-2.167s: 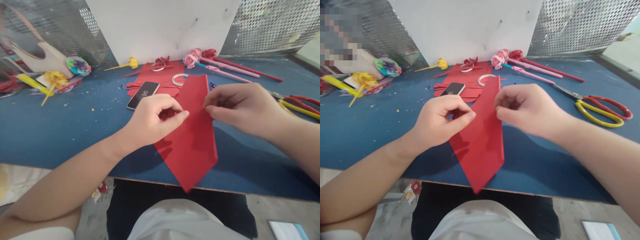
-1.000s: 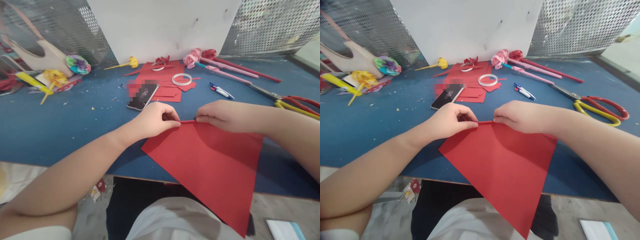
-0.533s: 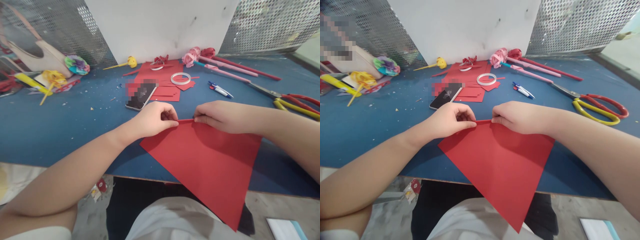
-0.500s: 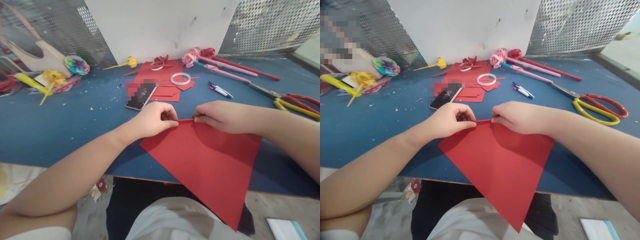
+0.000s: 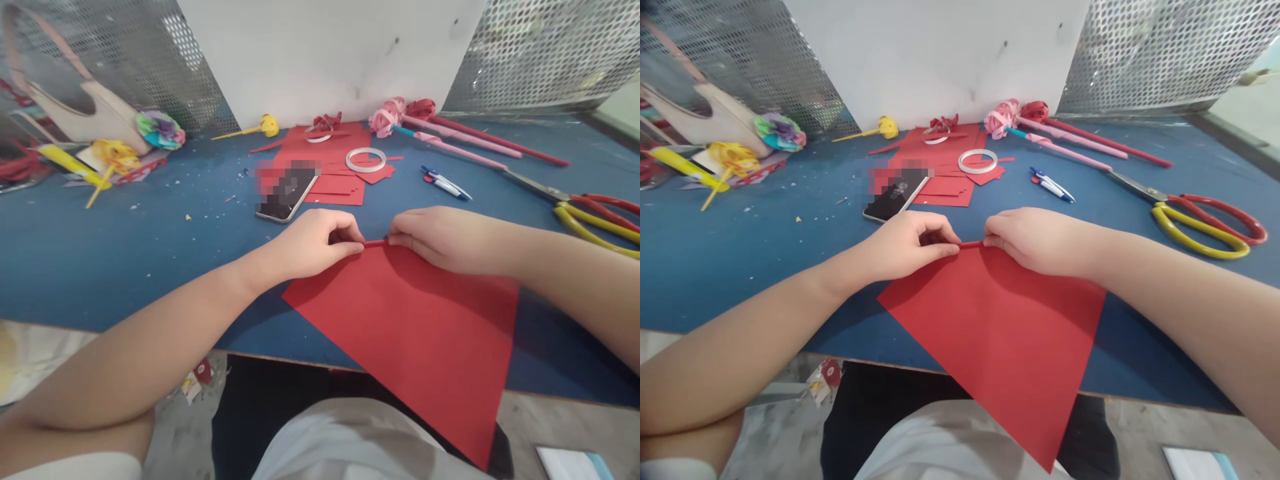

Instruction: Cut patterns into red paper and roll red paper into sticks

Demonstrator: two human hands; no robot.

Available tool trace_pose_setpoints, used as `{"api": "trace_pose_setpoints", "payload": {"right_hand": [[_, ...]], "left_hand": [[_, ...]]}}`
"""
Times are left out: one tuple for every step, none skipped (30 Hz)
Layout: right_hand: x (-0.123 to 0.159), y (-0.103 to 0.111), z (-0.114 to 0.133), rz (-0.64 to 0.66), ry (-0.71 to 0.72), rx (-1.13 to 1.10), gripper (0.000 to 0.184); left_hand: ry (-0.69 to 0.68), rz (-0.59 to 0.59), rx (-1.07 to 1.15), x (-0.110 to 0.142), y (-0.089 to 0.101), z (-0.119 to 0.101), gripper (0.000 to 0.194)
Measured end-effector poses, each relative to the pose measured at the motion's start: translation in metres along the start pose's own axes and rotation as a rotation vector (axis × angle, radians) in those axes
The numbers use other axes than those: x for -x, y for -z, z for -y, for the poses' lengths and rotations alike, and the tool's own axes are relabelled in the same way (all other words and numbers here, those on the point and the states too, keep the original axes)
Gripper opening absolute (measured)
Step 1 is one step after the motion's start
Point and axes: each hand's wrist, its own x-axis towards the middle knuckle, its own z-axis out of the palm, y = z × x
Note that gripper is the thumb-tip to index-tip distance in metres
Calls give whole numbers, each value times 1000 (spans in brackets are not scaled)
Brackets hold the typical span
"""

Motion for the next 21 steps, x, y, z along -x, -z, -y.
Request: {"api": "trace_pose_setpoints", "payload": {"right_hand": [[0, 0, 1, 0, -4, -7, 27], [0, 1, 2, 2, -11, -15, 28], [0, 1, 3, 6, -20, -25, 28], [0, 1, 4, 10, -29, -36, 28], [0, 2, 5, 15, -39, -47, 29], [0, 2, 5, 21, -48, -58, 29], [0, 3, 6, 26, -56, -68, 28], [0, 4, 7, 29, -62, -76, 28], [0, 4, 7, 32, -67, -80, 27], [0, 5, 7, 33, -70, -82, 26], [1, 5, 7, 32, -71, -81, 26], [1, 5, 7, 31, -73, -78, 25], [1, 6, 6, 30, -74, -75, 25], [1, 6, 6, 33, -72, -70, 26], [1, 6, 5, 38, -65, -65, 26], [1, 6, 5, 48, -54, -59, 28], [2, 6, 4, 58, -38, -53, 29], [2, 6, 3, 69, -21, -44, 30], [2, 6, 3, 76, -6, -35, 31], [2, 6, 3, 81, 4, -26, 32], [3, 6, 3, 83, 9, -21, 33]], "left_hand": [[-7, -15, -13, 0, -1, 0, 11], [-10, -27, -23, 0, -2, 0, 11], [-9, -36, -25, -1, -3, 0, 11], [-5, -42, -19, -1, -3, 1, 11], [2, -47, -6, -1, -4, 1, 11], [9, -50, 9, -2, -5, 2, 10], [16, -52, 25, -2, -5, 2, 10], [20, -53, 37, -2, -5, 3, 10], [22, -53, 44, -2, -5, 3, 9], [22, -55, 45, -2, -6, 3, 9], [21, -58, 39, -2, -6, 2, 9], [21, -63, 30, -1, -5, 1, 8], [21, -68, 17, -1, -5, 1, 8], [22, -71, 4, -1, -5, 0, 8], [23, -75, -9, -1, -5, -1, 7], [24, -79, -19, -1, -5, -2, 8], [24, -81, -24, -1, -5, -3, 8], [24, -82, -24, -1, -5, -3, 8], [23, -82, -20, -1, -5, -3, 9], [22, -80, -15, -1, -5, -3, 9], [22, -75, -9, -1, -5, -3, 9]]}}
